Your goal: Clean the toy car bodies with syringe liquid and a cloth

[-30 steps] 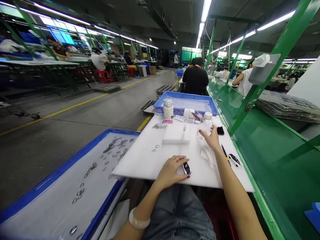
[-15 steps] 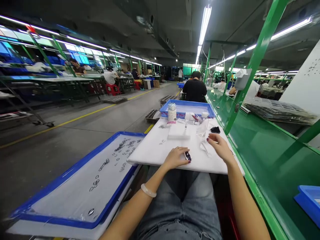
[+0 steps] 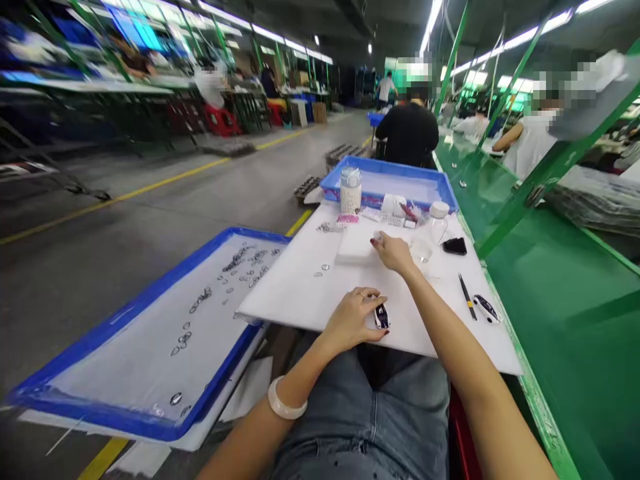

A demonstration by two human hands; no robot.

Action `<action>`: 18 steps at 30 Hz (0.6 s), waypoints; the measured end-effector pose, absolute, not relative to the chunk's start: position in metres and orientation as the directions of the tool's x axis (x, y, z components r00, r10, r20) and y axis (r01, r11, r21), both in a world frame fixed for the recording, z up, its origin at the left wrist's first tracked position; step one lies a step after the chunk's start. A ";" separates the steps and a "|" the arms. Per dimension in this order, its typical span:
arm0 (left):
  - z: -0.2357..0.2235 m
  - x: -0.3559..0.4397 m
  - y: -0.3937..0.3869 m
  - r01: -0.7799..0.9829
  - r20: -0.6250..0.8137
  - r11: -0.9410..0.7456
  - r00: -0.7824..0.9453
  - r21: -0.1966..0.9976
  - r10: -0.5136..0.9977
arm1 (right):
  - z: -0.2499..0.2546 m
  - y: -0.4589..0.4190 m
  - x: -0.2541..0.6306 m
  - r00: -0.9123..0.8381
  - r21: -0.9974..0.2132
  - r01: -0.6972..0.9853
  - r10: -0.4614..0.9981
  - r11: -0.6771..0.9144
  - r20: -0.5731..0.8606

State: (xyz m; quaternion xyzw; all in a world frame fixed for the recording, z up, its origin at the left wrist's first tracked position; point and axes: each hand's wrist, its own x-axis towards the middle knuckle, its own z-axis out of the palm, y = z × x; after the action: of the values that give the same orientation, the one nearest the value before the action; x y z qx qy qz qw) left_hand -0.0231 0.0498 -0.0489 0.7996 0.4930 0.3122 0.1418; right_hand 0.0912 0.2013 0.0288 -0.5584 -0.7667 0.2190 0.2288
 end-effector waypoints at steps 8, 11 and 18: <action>-0.044 -0.016 0.039 0.590 0.382 -0.414 0.187 0.693 0.905 | 0.034 0.144 0.129 -0.357 -0.893 0.082 0.849 0.443 0.388; -0.039 -0.013 0.042 0.503 0.428 -0.417 0.100 0.757 0.898 | 0.020 0.096 0.143 -0.215 -0.932 -0.168 0.911 0.320 0.351; -0.028 -0.017 0.053 0.417 0.316 -0.313 0.065 0.853 0.947 | -0.014 0.062 0.143 0.058 -0.948 -0.177 0.964 0.265 0.259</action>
State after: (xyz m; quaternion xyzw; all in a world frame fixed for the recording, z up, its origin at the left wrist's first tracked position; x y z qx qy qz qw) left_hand -0.0174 0.0533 -0.0282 0.6697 0.5089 0.4563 0.2903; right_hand 0.1427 0.0622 -0.0137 -0.3895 -0.5052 0.4645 0.6143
